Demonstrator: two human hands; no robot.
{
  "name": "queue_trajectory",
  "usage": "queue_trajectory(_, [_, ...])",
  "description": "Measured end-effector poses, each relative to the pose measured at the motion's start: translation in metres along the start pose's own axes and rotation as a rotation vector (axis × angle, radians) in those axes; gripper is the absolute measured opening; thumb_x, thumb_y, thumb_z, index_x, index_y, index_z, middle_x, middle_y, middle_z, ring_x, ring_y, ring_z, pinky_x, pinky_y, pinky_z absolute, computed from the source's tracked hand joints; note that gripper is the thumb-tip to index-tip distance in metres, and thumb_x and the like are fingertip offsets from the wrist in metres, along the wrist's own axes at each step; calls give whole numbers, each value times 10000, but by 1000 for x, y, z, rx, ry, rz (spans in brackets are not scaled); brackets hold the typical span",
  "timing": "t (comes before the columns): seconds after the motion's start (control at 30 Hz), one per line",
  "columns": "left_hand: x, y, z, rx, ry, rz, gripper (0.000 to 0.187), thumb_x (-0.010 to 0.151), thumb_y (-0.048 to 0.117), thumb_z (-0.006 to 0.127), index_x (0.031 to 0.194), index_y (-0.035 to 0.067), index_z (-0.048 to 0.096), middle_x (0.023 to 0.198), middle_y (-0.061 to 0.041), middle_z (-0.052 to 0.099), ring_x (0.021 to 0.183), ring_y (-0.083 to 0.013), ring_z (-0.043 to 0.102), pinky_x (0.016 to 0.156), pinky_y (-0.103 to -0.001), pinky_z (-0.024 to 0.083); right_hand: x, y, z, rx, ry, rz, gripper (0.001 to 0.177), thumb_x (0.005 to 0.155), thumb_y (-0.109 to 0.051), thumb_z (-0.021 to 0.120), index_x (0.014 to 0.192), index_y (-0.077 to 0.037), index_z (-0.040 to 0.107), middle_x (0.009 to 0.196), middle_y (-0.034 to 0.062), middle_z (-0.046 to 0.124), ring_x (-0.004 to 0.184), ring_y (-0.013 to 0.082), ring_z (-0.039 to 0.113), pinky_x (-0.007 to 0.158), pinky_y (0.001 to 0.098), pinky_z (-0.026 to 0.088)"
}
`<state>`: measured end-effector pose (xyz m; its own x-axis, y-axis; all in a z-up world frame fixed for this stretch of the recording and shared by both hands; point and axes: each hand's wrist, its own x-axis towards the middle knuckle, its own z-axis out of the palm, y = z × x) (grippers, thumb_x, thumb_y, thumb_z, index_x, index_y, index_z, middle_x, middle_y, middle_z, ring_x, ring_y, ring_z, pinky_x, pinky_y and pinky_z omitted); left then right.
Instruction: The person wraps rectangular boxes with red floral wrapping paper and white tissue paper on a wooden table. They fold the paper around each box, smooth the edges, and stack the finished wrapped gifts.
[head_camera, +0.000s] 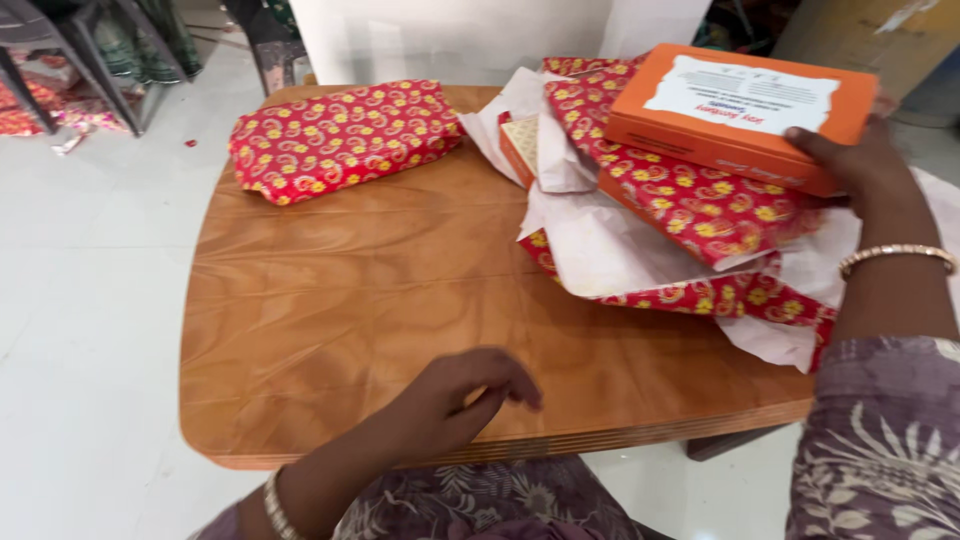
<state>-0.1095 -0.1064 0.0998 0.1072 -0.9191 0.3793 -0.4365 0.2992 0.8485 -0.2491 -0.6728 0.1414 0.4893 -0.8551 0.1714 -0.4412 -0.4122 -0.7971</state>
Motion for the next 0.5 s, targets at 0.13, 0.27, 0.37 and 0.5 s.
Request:
queue_trajectory(0.13, [79, -4, 23, 321, 171, 262, 252, 915, -10, 584, 1108, 89, 715, 1102, -90, 702, 1077, -304, 679, 926, -409, 554, -7, -12, -3, 70, -20, 252, 773, 865, -416, 847, 1458, -71, 491, 1239, 134, 670, 1083, 333, 695, 734, 491, 615])
queue_trajectory(0.27, [177, -23, 54, 683, 250, 401, 412, 908, 218, 738, 1291, 101, 636, 1297, -98, 634, 1217, -320, 593, 992, -438, 541, -7, 0, -21, 184, 80, 263, 866, 844, -321, 867, 1464, 23, 371, 1171, 182, 674, 997, 348, 732, 720, 472, 631])
queue_trajectory(0.37, [233, -38, 76, 823, 336, 244, 785, 656, 445, 823, 1316, 70, 624, 1342, -198, 585, 1210, -424, 547, 896, -561, 499, -2, 20, -26, 257, 36, 295, 698, 875, -378, 872, 1380, -29, 540, 1170, 113, 711, 961, 263, 706, 777, 437, 578])
queue_trajectory(0.5, [264, -67, 89, 927, 307, 31, 605, 678, 509, 792, 1150, 140, 710, 1327, -157, 636, 1178, -422, 586, 828, -577, 534, -1, 47, -37, 472, 109, 286, 475, 945, -395, 757, 1251, -50, 645, 1176, 119, 718, 982, 278, 725, 823, 510, 587])
